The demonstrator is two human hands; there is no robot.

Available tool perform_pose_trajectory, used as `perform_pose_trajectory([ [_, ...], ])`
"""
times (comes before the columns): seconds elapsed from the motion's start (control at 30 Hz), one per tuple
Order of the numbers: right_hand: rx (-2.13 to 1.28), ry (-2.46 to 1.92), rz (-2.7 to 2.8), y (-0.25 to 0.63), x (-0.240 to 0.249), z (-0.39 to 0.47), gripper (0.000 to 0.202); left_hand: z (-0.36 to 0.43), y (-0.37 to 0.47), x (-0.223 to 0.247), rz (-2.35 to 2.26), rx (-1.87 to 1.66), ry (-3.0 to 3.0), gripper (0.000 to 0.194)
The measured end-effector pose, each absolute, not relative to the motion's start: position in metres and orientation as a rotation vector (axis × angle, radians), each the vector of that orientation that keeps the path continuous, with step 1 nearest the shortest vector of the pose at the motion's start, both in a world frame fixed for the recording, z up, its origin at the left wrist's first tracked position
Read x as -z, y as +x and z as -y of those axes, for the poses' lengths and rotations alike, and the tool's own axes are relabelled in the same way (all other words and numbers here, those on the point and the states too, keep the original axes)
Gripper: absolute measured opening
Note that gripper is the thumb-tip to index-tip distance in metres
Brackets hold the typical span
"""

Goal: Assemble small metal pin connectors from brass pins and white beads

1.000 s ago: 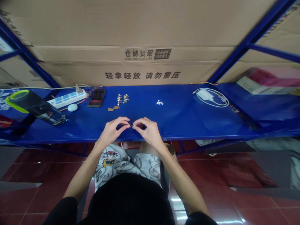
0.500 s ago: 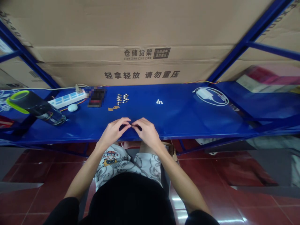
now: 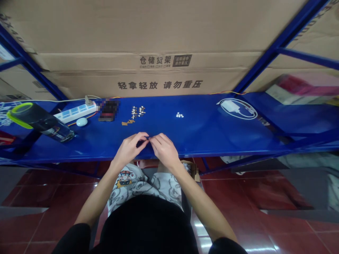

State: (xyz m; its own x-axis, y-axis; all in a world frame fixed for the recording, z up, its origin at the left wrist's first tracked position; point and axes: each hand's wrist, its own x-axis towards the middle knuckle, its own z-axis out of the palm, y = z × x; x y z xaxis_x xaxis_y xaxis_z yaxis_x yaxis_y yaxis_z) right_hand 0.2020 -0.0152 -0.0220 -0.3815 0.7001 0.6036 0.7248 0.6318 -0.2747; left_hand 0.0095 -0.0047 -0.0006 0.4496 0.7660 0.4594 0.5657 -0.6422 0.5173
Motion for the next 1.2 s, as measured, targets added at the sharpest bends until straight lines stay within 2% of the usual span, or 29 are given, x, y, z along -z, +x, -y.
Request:
perform_pose_trajectory([
  [0.13, 0.081, -1.083, 2.189, 0.2039, 0.0233, 0.0153, 0.031, 0.0054, 0.0074, 0.0012, -1.129, -0.984, 2.356, 0.018],
  [0.3, 0.093, -1.063, 2.238, 0.2059, 0.0232, 0.0144, 0.034, 0.0046, 0.0049, -0.0007, -1.110, -0.986, 2.221, 0.027],
  [0.6, 0.024, -1.053, 2.069, 0.2038, 0.0228, 0.0137, 0.026, 0.0008, 0.0039, 0.0010, -1.103, -1.070, 2.125, 0.035],
  [0.77, -0.008, -1.052, 2.007, 0.2022, 0.0216, 0.0133, 0.024, -0.0014, 0.0047, 0.0022, -1.154, -1.048, 2.244, 0.013],
  [1.2, 0.083, -1.027, 2.189, 0.2038, 0.0211, 0.0121, 0.025, -0.0007, 0.0051, 0.0008, -1.180, -1.015, 2.311, 0.013],
])
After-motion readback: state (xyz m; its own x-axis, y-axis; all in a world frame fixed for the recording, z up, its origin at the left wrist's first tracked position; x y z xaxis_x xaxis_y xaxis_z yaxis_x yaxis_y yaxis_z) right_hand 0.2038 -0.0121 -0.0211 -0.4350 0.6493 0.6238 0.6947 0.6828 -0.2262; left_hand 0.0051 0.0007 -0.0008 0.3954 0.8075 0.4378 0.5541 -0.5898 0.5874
